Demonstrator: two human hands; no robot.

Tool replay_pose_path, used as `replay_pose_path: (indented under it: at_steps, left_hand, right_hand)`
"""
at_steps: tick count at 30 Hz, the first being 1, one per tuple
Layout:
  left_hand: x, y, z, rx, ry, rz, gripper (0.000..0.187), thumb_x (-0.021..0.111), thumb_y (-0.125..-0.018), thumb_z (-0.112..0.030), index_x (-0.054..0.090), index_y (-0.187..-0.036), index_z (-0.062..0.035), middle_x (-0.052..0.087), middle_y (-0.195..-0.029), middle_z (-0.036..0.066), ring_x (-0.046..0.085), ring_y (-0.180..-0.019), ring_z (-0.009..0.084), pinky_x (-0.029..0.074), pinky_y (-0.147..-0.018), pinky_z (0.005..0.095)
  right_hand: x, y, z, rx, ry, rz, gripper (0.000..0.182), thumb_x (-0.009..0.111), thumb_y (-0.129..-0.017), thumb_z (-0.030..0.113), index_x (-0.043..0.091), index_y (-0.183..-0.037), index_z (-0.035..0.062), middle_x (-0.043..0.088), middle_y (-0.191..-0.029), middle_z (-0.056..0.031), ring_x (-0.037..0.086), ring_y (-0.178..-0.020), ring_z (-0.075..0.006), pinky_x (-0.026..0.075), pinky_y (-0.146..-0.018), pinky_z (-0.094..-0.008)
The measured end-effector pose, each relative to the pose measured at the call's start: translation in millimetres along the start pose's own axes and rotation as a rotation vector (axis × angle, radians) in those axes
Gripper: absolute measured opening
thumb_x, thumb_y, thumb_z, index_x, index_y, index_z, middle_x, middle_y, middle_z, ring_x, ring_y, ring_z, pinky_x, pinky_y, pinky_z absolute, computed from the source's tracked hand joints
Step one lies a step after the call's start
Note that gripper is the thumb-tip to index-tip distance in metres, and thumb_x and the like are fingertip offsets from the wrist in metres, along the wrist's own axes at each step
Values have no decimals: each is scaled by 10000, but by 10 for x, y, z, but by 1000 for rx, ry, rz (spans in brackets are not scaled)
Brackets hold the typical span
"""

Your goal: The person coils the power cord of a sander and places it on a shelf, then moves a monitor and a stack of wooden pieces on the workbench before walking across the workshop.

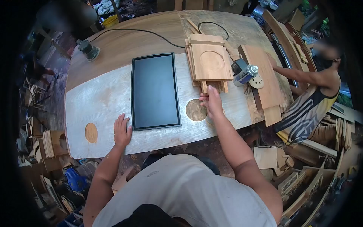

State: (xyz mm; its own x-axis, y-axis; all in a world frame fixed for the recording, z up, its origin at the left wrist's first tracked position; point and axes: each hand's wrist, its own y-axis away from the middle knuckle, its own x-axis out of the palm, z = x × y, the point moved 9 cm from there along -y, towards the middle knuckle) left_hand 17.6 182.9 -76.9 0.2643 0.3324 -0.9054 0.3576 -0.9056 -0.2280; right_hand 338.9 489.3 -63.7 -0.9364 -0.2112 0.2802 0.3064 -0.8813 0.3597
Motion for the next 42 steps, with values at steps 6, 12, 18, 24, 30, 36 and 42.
replay_pose_path:
  at_steps: [6, 12, 18, 24, 30, 36, 42]
  left_hand:
    - [-21, 20, -12, 14, -5, -25, 400, 609, -839, -169, 529, -1217, -65, 403, -1420, 174, 336, -1342, 364, 234, -1114, 501]
    - [-42, -1, -8, -13, -7, -14, 401, 613, -842, -183, 533, -1216, -66, 403, -1417, 171, 336, -1342, 358, 231, -1122, 496]
    - [-57, 17, -21, 3, -1, -36, 399, 612, -842, -188, 536, -1215, -67, 408, -1411, 178, 338, -1342, 358, 231, -1122, 496]
    - [-52, 52, -10, -2, -3, -36, 408, 615, -840, -193, 540, -1219, -59, 419, -1406, 184, 339, -1344, 361, 230, -1122, 500]
    - [87, 123, 161, 29, 31, -111, 435, 655, -840, -255, 576, -1207, -35, 468, -1373, 193, 373, -1330, 359, 250, -1120, 496]
    - [-21, 143, 111, 21, -19, -68, 437, 589, -886, -319, 537, -1247, -79, 424, -1404, 189, 367, -1330, 351, 270, -1106, 498]
    - [-94, 140, 45, 52, -36, -82, 415, 594, -880, -283, 527, -1237, -82, 430, -1395, 181, 363, -1331, 343, 267, -1109, 487]
  right_hand:
    - [113, 1, 203, -85, 448, 95, 327, 610, -928, 220, 492, -1170, 34, 593, -739, -30, 539, -554, -81, 421, -464, -223]
    - [242, 51, 382, -216, 447, 110, 281, 599, -923, 155, 497, -1137, 5, 591, -716, -26, 531, -542, -71, 402, -437, -220]
    - [275, 201, 642, -163, 306, 135, 247, 595, -929, 163, 501, -1091, 2, 594, -714, -35, 537, -535, -81, 416, -431, -218]
    - [297, 236, 953, -201, 250, 159, 241, 611, -924, 190, 528, -1061, 11, 588, -692, -31, 532, -518, -90, 414, -426, -221]
    - [436, 293, 983, -119, 264, 211, 188, 618, -902, 237, 499, -831, 110, 508, -642, 13, 471, -507, -63, 357, -415, -209]
    - [300, 176, 544, -61, 221, 230, 136, 572, -929, 215, 515, -983, 103, 493, -667, 13, 455, -507, -65, 362, -412, -207]
    - [246, 186, 330, -103, 262, 160, 531, 572, -926, 198, 348, -1391, 71, 490, -677, 5, 436, -504, -68, 347, -413, -208]
